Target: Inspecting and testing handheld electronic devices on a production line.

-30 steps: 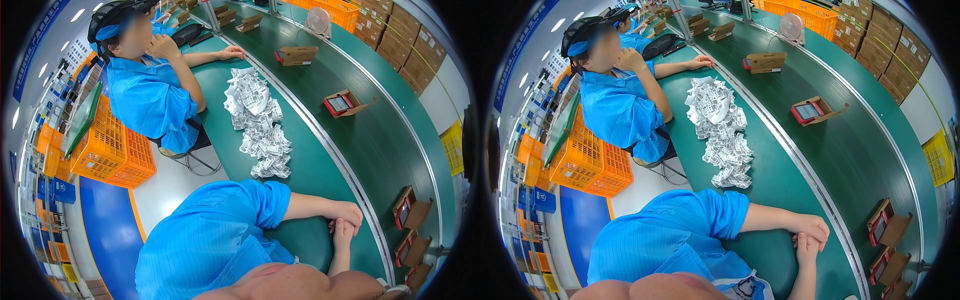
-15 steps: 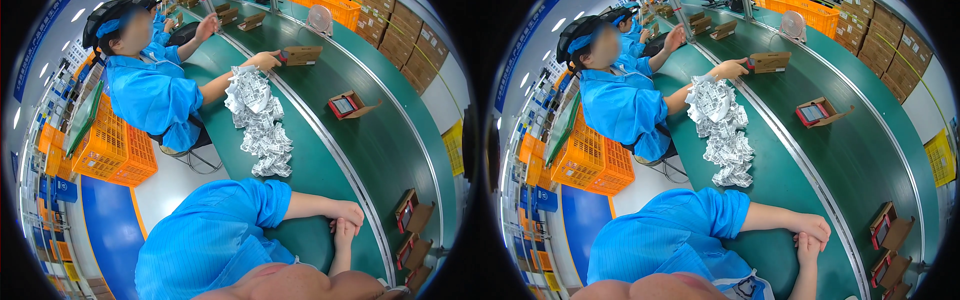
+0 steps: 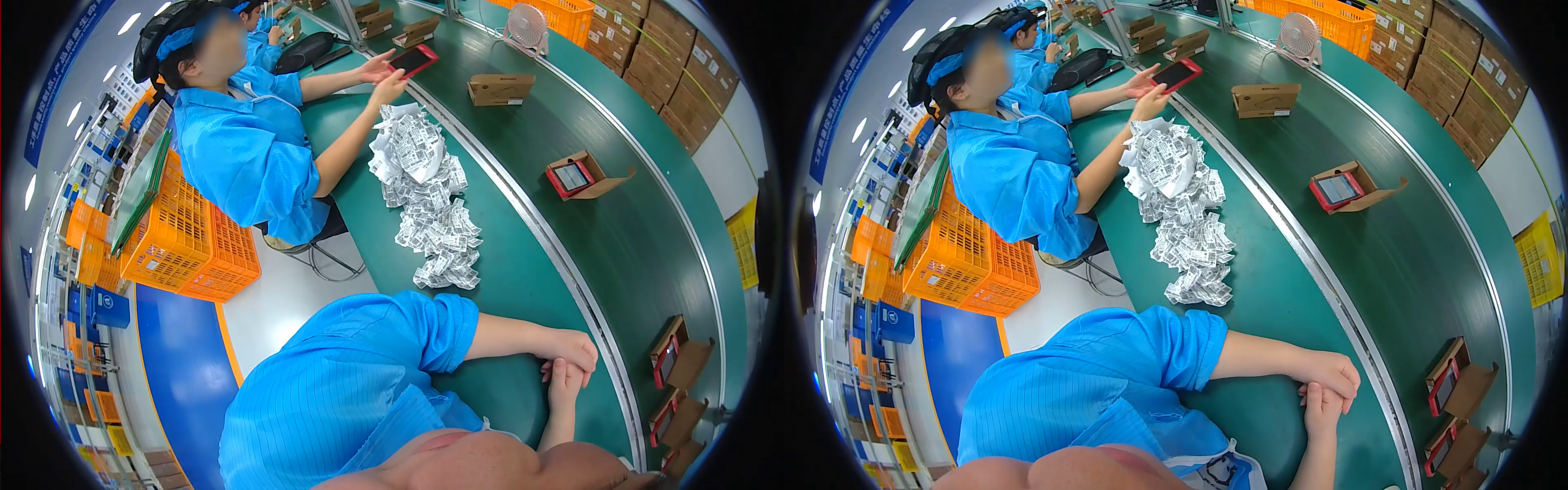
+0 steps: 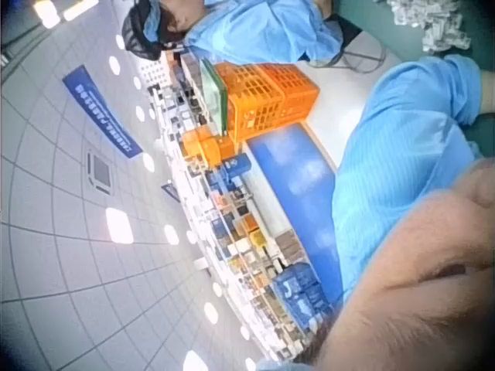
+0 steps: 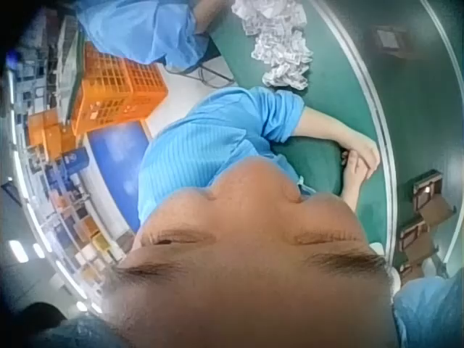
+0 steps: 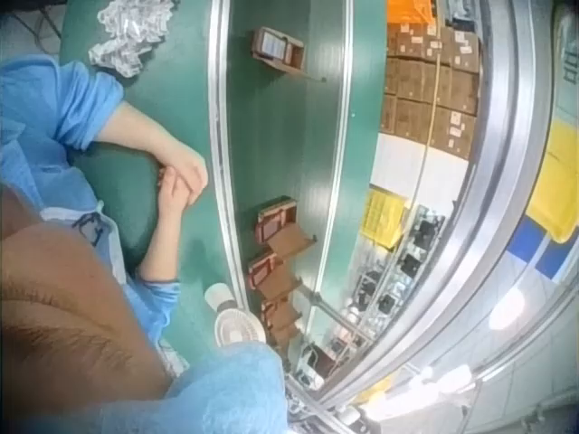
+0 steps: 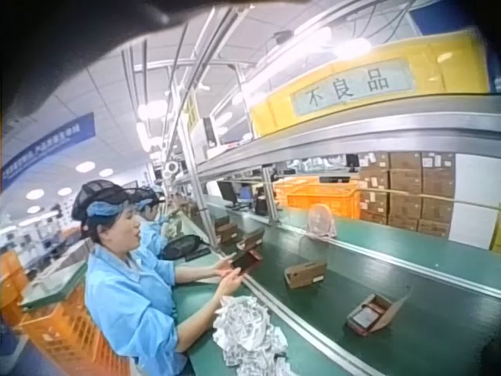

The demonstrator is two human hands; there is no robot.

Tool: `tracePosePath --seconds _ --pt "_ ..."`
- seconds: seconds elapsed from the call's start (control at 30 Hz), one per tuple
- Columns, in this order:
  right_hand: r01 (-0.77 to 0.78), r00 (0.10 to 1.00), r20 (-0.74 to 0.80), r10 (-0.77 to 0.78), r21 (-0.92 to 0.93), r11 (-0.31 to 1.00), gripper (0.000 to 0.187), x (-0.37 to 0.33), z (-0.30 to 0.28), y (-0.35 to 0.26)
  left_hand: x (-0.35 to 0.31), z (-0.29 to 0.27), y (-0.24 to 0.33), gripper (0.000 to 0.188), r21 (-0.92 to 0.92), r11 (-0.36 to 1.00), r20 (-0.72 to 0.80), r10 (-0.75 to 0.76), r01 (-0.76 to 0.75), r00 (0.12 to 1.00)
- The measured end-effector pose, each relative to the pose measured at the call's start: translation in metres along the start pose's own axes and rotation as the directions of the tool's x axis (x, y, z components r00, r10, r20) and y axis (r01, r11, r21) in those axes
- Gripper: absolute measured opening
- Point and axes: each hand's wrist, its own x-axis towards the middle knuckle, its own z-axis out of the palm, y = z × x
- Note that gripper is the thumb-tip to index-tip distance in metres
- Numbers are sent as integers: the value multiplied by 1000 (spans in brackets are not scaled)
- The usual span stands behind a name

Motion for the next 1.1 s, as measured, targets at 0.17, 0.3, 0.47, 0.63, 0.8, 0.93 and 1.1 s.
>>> tracePosePath --seconds 0.17,0.3,0.47,0.63,0.8,0.93,1.1 --pt "-5 1000 -1 5 14 1000 35 2 1 3 1 -2 -2 21 1 1000 -12 -4 4 1000" --pt "44 999 19 -44 -17 999 41 2 0 7 2 -3 -6 21 -7 1000 -3 15 -15 1000" --pt "15 1000 4 -15 14 1000 37 3 4 -3 2 -4 -6 23 5 1000 -4 25 -25 1000" --pt "1 1000 3 -1 24 1000 33 3 3 -3 1 -3 -5 23 9 999 -9 35 -35 999" --pt "-8 1000 17 8 15 1000 34 4 3 0 -2 -4 -3 24 7 1000 -18 3 -3 1000" --pt "-15 999 35 15 8 1000 32 5 4 -2 2 -7 -11 23 -14 1000 -14 21 -21 1000" --pt "-29 999 11 30 -67 997 28 7 6 0 5 -9 -14 23 -11 999 -33 44 -44 998"
